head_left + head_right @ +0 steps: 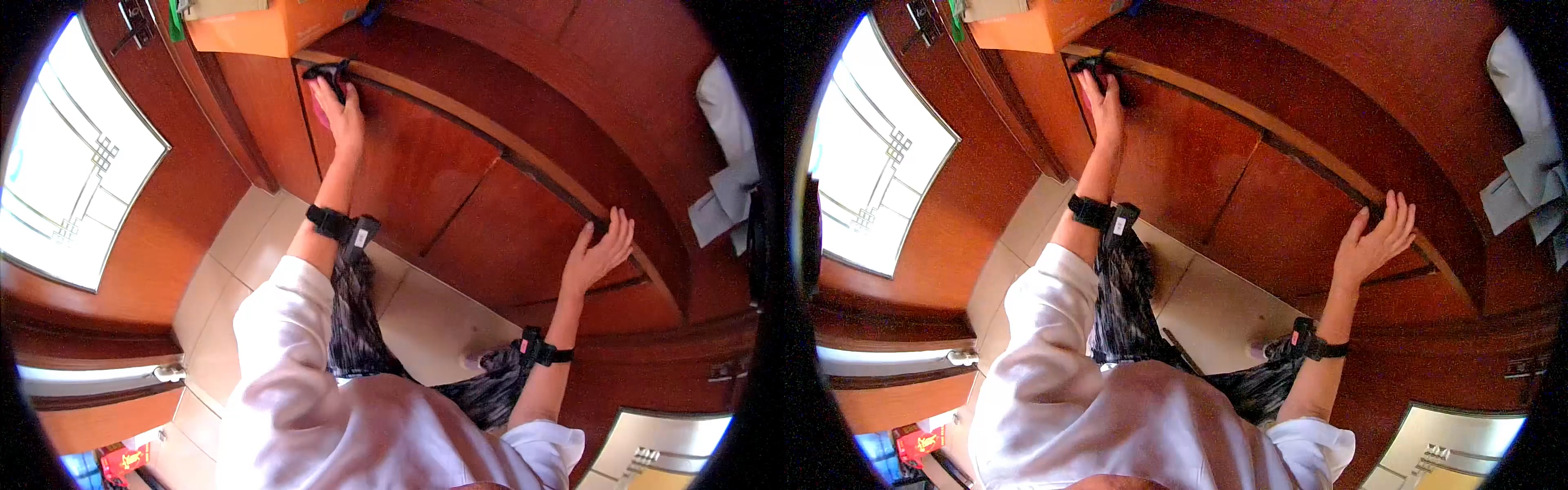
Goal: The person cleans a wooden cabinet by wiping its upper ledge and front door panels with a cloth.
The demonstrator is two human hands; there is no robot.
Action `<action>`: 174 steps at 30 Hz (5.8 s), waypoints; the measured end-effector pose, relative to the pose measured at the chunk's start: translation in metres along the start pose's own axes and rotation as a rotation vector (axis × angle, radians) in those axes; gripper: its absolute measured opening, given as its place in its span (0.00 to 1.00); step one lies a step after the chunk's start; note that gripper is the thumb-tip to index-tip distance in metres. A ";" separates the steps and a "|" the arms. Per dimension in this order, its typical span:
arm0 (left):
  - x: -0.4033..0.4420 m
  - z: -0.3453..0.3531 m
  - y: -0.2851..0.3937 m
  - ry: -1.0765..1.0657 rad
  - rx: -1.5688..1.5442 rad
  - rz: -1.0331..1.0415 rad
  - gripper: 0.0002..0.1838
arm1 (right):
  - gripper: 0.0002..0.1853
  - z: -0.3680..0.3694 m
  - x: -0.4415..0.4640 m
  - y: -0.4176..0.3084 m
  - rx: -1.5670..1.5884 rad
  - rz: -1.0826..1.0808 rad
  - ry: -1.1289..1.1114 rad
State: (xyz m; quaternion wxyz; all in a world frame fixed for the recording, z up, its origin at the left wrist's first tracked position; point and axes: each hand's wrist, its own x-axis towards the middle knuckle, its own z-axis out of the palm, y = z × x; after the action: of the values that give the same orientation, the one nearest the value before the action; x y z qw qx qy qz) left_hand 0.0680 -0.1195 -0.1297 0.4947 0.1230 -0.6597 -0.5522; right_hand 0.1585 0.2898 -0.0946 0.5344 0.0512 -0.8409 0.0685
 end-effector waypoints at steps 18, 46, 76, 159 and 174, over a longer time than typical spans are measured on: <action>-0.079 -0.026 -0.153 -0.053 -0.377 -0.712 0.33 | 0.22 -0.007 -0.002 0.000 -0.017 0.014 -0.133; -0.292 0.042 -0.051 -0.474 0.254 0.112 0.30 | 0.25 0.001 -0.001 -0.001 0.042 0.006 -0.013; -0.293 0.033 -0.023 -0.699 0.248 0.322 0.33 | 0.32 -0.004 -0.003 0.003 0.052 0.043 -0.061; -0.088 0.142 0.191 -1.370 0.336 1.257 0.35 | 0.21 0.171 -0.239 -0.090 2.020 1.521 0.144; -0.088 0.137 0.193 -1.405 0.409 1.247 0.34 | 0.27 0.104 -0.237 0.058 1.845 1.695 0.272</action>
State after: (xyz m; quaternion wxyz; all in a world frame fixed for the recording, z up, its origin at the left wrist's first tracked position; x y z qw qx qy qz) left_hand 0.0760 0.0957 0.0023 0.1603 -0.5251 -0.8357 -0.0116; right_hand 0.1569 0.3323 -0.3558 0.1703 -0.1573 -0.1871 0.9546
